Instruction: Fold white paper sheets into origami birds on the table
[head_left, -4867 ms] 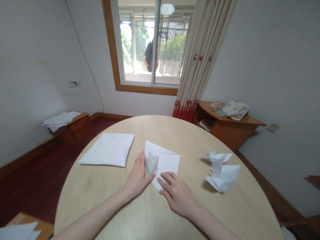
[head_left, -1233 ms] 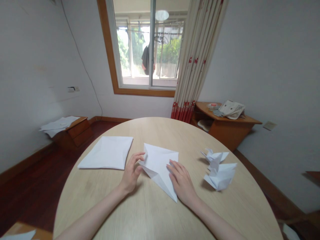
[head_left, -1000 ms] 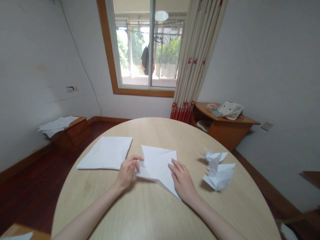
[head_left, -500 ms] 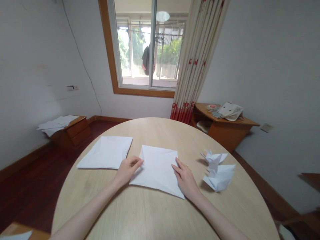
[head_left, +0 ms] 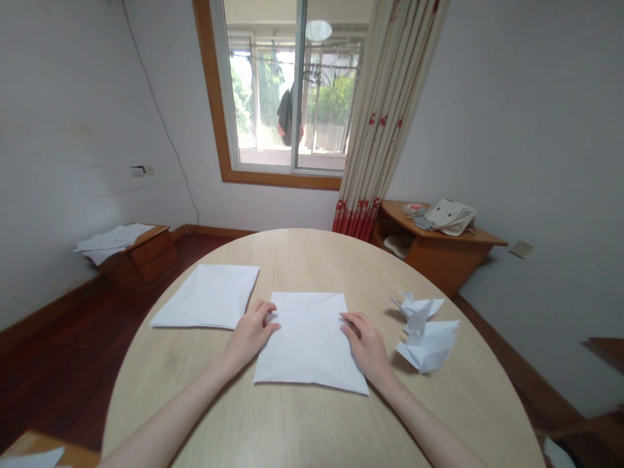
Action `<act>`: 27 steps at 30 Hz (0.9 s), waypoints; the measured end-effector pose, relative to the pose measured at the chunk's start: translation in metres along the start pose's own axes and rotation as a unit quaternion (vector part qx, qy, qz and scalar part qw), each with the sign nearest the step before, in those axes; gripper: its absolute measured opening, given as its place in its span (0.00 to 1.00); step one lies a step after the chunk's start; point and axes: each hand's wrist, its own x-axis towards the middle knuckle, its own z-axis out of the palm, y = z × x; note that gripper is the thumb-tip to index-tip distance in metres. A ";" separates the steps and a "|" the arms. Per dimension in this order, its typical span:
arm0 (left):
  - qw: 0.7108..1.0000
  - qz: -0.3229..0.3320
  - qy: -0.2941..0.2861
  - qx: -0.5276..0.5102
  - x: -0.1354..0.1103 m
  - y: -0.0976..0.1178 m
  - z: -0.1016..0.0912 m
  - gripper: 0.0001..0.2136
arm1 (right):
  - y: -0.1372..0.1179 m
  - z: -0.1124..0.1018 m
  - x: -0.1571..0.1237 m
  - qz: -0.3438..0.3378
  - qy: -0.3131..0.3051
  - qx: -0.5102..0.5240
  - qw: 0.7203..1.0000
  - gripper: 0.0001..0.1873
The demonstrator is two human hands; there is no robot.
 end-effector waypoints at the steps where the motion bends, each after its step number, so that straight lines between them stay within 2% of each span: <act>1: 1.000 0.003 -0.002 0.003 0.000 -0.001 0.001 0.08 | 0.000 0.000 0.000 0.002 0.001 0.002 1.000 0.13; 6: 1.000 0.021 -0.002 0.008 -0.001 -0.010 0.005 0.15 | 0.002 0.001 0.000 0.023 0.009 0.005 1.000 0.17; 13: 0.999 0.033 0.009 -0.011 0.001 -0.022 0.014 0.27 | 0.009 0.005 0.000 0.050 0.018 0.030 0.998 0.34; 22: 0.995 0.030 0.024 -0.091 -0.002 -0.006 0.010 0.31 | 0.003 0.009 0.001 0.038 0.035 0.041 0.998 0.44; 27: 0.996 0.036 0.045 -0.073 -0.001 -0.001 0.008 0.41 | 0.002 0.009 0.000 0.037 0.044 0.035 0.998 0.47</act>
